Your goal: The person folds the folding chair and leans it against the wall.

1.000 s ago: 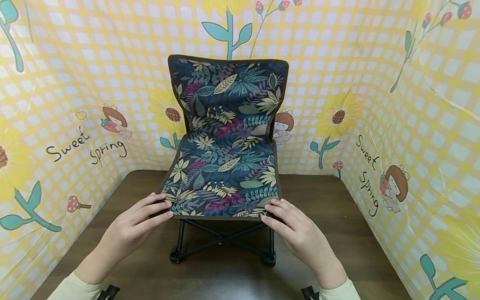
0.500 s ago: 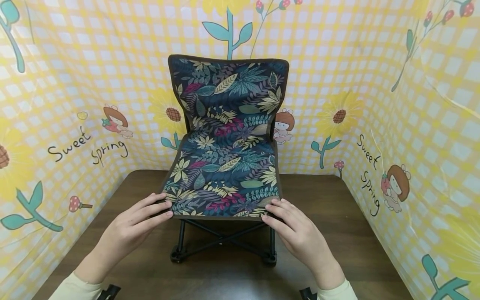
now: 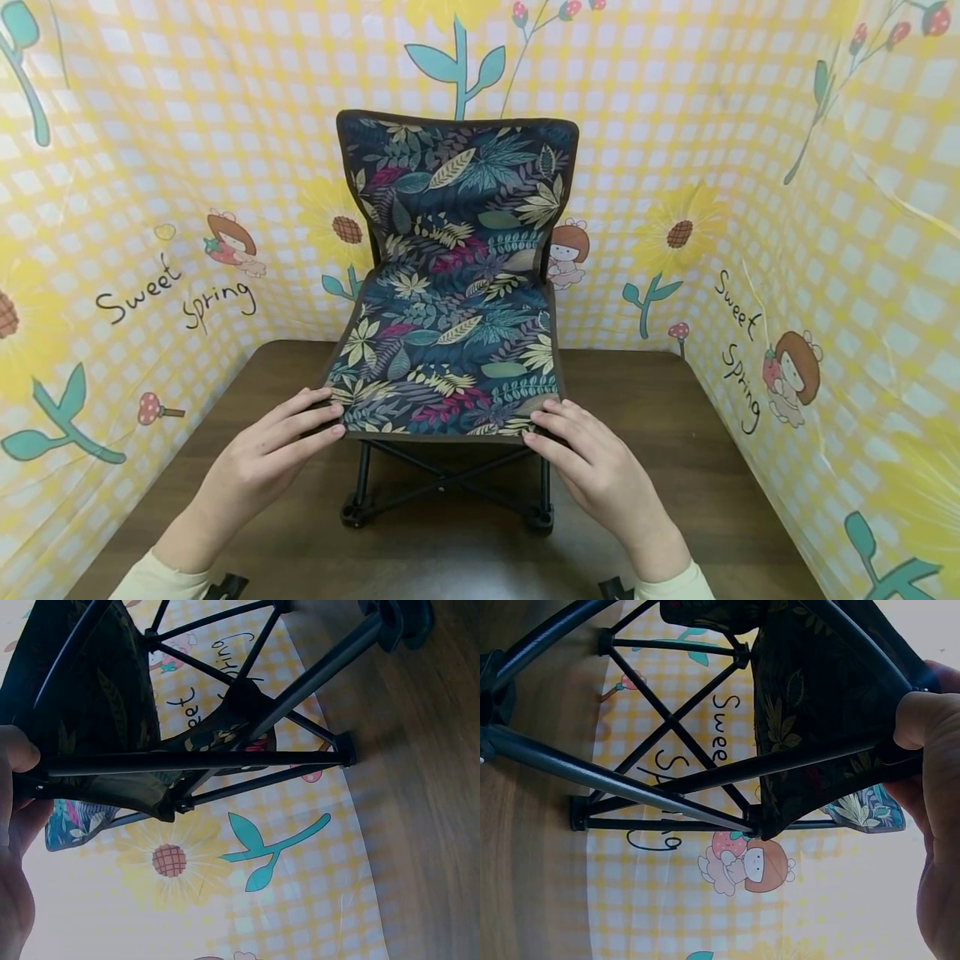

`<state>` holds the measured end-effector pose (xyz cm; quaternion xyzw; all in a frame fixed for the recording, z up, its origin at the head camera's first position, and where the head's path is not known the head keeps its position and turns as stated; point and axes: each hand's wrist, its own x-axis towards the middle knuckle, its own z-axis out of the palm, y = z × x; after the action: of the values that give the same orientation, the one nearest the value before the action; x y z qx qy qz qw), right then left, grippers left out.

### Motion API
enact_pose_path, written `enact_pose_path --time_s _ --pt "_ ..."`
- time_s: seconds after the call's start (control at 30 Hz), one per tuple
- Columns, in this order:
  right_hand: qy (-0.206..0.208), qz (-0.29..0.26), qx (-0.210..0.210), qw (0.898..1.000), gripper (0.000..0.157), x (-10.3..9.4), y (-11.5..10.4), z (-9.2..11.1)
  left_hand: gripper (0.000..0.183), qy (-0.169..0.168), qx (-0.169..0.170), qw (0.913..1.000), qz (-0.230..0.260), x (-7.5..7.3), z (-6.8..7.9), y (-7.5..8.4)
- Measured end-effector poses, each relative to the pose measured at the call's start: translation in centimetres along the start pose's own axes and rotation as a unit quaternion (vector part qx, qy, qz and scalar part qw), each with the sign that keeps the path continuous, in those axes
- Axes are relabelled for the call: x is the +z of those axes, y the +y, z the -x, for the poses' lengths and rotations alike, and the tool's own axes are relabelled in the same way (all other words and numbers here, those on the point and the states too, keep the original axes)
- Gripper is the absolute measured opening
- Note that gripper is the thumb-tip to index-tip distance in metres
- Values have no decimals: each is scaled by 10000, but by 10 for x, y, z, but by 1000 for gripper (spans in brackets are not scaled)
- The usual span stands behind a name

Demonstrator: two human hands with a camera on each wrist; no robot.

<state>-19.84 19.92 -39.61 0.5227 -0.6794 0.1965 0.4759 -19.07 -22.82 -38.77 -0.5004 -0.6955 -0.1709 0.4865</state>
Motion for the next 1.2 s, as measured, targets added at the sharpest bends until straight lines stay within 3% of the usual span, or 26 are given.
enact_pose_path --time_s 0.7,1.2 --pt "-102 53 179 9998 30 -1 2 -14 30 -38 -55 10000 -61 0 -14 -6" --pt "-206 11 250 9995 32 -1 4 -10 32 -42 -192 9998 70 1 -16 -3"
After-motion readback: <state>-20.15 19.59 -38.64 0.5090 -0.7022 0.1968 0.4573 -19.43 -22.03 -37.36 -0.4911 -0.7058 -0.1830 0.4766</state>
